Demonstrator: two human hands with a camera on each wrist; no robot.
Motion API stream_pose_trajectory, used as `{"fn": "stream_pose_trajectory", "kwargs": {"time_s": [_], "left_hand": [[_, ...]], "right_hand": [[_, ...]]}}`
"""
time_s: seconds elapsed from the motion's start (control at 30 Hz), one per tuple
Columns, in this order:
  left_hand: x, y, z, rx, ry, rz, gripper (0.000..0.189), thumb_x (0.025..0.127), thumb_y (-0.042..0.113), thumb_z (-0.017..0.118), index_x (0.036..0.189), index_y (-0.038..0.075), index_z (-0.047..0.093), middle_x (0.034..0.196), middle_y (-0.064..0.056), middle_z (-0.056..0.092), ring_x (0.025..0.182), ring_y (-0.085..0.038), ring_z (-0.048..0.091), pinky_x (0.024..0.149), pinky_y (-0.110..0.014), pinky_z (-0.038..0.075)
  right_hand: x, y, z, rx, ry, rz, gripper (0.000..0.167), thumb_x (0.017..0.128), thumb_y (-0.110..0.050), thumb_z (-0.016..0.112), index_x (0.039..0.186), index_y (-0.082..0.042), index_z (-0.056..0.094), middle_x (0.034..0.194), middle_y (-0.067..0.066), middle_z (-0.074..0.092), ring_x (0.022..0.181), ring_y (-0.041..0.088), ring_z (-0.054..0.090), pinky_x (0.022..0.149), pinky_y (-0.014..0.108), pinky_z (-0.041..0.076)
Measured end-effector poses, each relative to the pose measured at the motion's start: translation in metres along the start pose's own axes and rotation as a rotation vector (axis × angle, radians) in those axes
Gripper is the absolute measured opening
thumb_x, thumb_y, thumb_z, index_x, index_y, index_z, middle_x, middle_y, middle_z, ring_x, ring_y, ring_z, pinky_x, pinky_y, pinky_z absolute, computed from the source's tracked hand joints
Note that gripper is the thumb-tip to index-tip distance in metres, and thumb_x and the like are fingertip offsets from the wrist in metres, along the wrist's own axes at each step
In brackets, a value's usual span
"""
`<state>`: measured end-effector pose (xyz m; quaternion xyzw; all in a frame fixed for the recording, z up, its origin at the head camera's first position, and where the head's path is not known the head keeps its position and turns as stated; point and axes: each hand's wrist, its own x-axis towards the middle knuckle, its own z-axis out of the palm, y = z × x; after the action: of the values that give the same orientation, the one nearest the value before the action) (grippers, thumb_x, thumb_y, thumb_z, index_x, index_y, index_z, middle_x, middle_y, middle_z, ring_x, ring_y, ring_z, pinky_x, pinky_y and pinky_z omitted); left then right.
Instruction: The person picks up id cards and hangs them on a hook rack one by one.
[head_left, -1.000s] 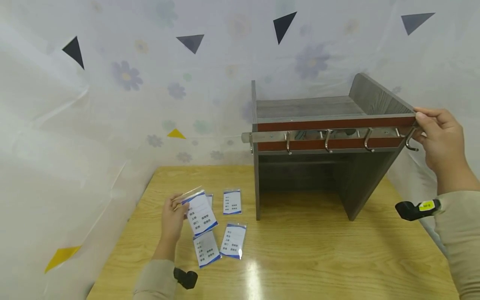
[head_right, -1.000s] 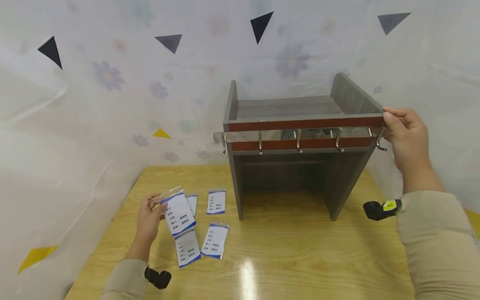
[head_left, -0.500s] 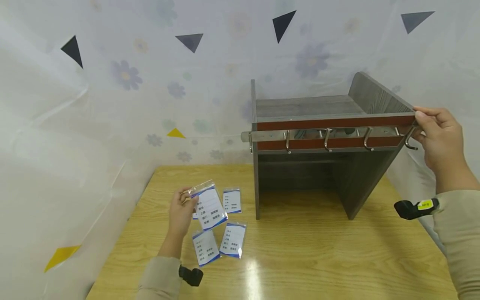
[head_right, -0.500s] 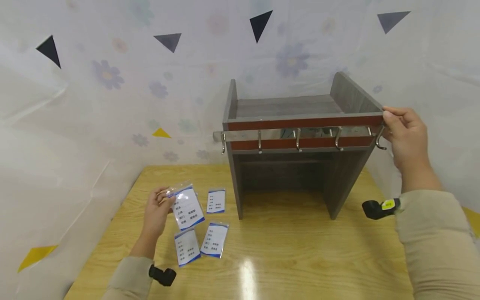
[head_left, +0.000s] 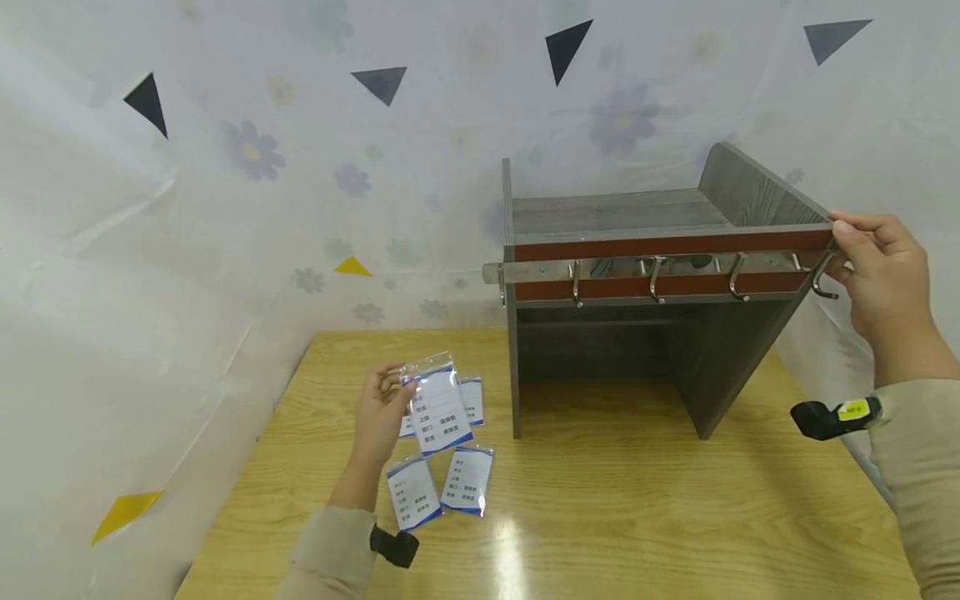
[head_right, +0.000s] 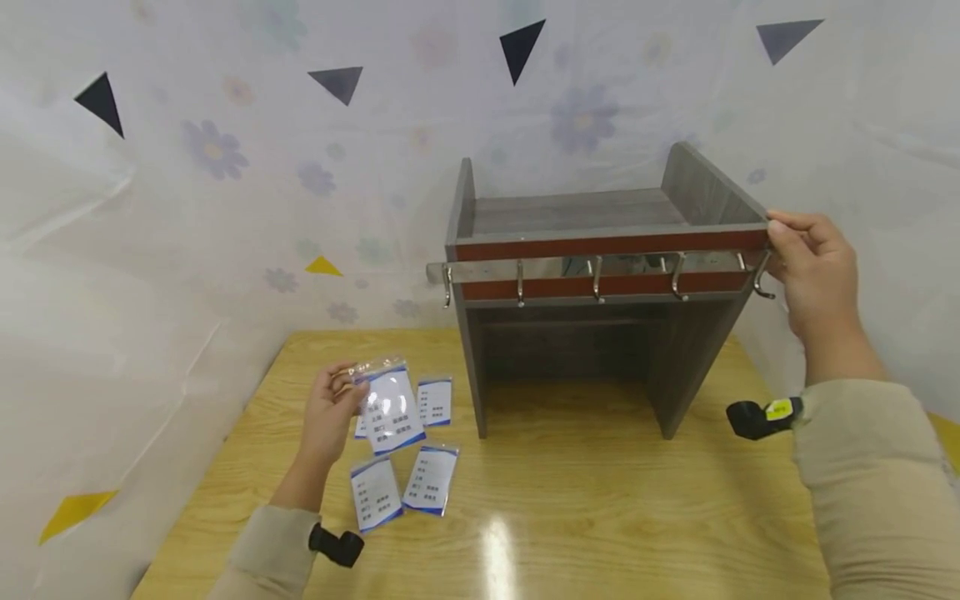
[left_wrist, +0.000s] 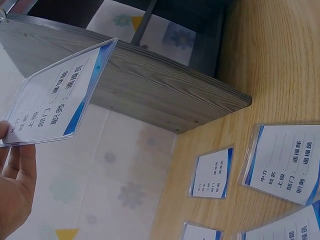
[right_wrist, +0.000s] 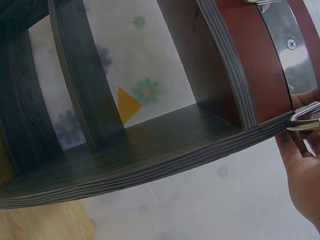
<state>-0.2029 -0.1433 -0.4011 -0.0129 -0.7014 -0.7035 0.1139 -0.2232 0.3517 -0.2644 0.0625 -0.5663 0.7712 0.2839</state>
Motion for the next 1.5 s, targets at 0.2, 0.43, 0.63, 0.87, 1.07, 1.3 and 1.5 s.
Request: {"fn": "stream_pose_trajectory", "kwargs": {"time_s": [0.2, 0.43, 0.63, 0.87, 1.07, 1.3, 1.5], "left_hand": [[0.003, 0.008, 0.008, -0.018, -0.029, 0.036, 0.034, 0.080, -0.006, 0.052, 0.112, 0.003, 0.045, 0.094, -0.011, 0.056, 0.066, -0.013, 0.052, 0.056, -0.022, 0.045], [0.006, 0.017, 0.018, -0.062, -0.085, 0.122, 0.033, 0.080, -0.008, 0.053, 0.111, -0.002, 0.044, 0.086, -0.004, 0.056, 0.064, -0.011, 0.051, 0.055, -0.021, 0.046], [0.006, 0.027, 0.028, -0.071, -0.134, 0.167, 0.029, 0.081, -0.006, 0.053, 0.109, -0.003, 0.044, 0.085, -0.002, 0.055, 0.066, -0.011, 0.052, 0.056, -0.019, 0.044], [0.003, 0.036, 0.038, -0.081, -0.180, 0.226, 0.026, 0.082, -0.003, 0.053, 0.106, -0.006, 0.044, 0.084, -0.001, 0.055, 0.068, -0.010, 0.053, 0.056, -0.018, 0.044], [0.004, 0.046, 0.044, -0.036, -0.210, 0.235, 0.025, 0.082, 0.000, 0.055, 0.104, -0.006, 0.046, 0.084, -0.007, 0.055, 0.063, -0.011, 0.050, 0.056, -0.019, 0.044], [0.007, 0.057, 0.050, -0.027, -0.225, 0.231, 0.020, 0.083, 0.001, 0.054, 0.101, -0.003, 0.047, 0.083, -0.008, 0.053, 0.062, -0.013, 0.049, 0.055, -0.020, 0.044], [0.012, 0.067, 0.056, 0.004, -0.250, 0.269, 0.018, 0.084, 0.005, 0.055, 0.099, -0.003, 0.048, 0.079, -0.006, 0.053, 0.063, -0.013, 0.049, 0.056, -0.021, 0.045]], "right_hand": [[0.000, 0.000, 0.001, -0.036, 0.011, -0.006, 0.020, 0.080, -0.009, 0.059, 0.098, -0.002, 0.059, 0.090, 0.003, 0.053, 0.070, 0.008, 0.048, 0.055, 0.012, 0.044], [-0.001, 0.000, 0.003, -0.042, 0.030, -0.008, 0.020, 0.080, -0.009, 0.059, 0.099, -0.002, 0.060, 0.090, 0.003, 0.053, 0.069, 0.008, 0.048, 0.054, 0.012, 0.043], [-0.001, 0.001, 0.003, -0.024, 0.018, -0.022, 0.020, 0.080, -0.008, 0.059, 0.099, -0.001, 0.059, 0.087, 0.004, 0.054, 0.066, 0.009, 0.049, 0.054, 0.013, 0.044], [-0.001, 0.002, 0.003, 0.014, 0.014, -0.027, 0.020, 0.079, -0.006, 0.060, 0.098, 0.001, 0.059, 0.085, 0.005, 0.054, 0.064, 0.009, 0.050, 0.053, 0.013, 0.044], [0.001, 0.001, 0.002, 0.002, 0.027, -0.018, 0.019, 0.079, -0.007, 0.060, 0.098, 0.000, 0.060, 0.084, 0.005, 0.053, 0.061, 0.009, 0.049, 0.053, 0.013, 0.045], [0.001, 0.000, 0.003, -0.003, 0.031, -0.006, 0.020, 0.079, -0.007, 0.060, 0.098, -0.001, 0.059, 0.088, 0.005, 0.054, 0.064, 0.009, 0.050, 0.054, 0.013, 0.045], [-0.001, -0.001, 0.002, -0.025, 0.037, -0.003, 0.020, 0.080, -0.008, 0.060, 0.098, -0.002, 0.060, 0.089, 0.004, 0.052, 0.064, 0.008, 0.049, 0.054, 0.012, 0.044]]}}
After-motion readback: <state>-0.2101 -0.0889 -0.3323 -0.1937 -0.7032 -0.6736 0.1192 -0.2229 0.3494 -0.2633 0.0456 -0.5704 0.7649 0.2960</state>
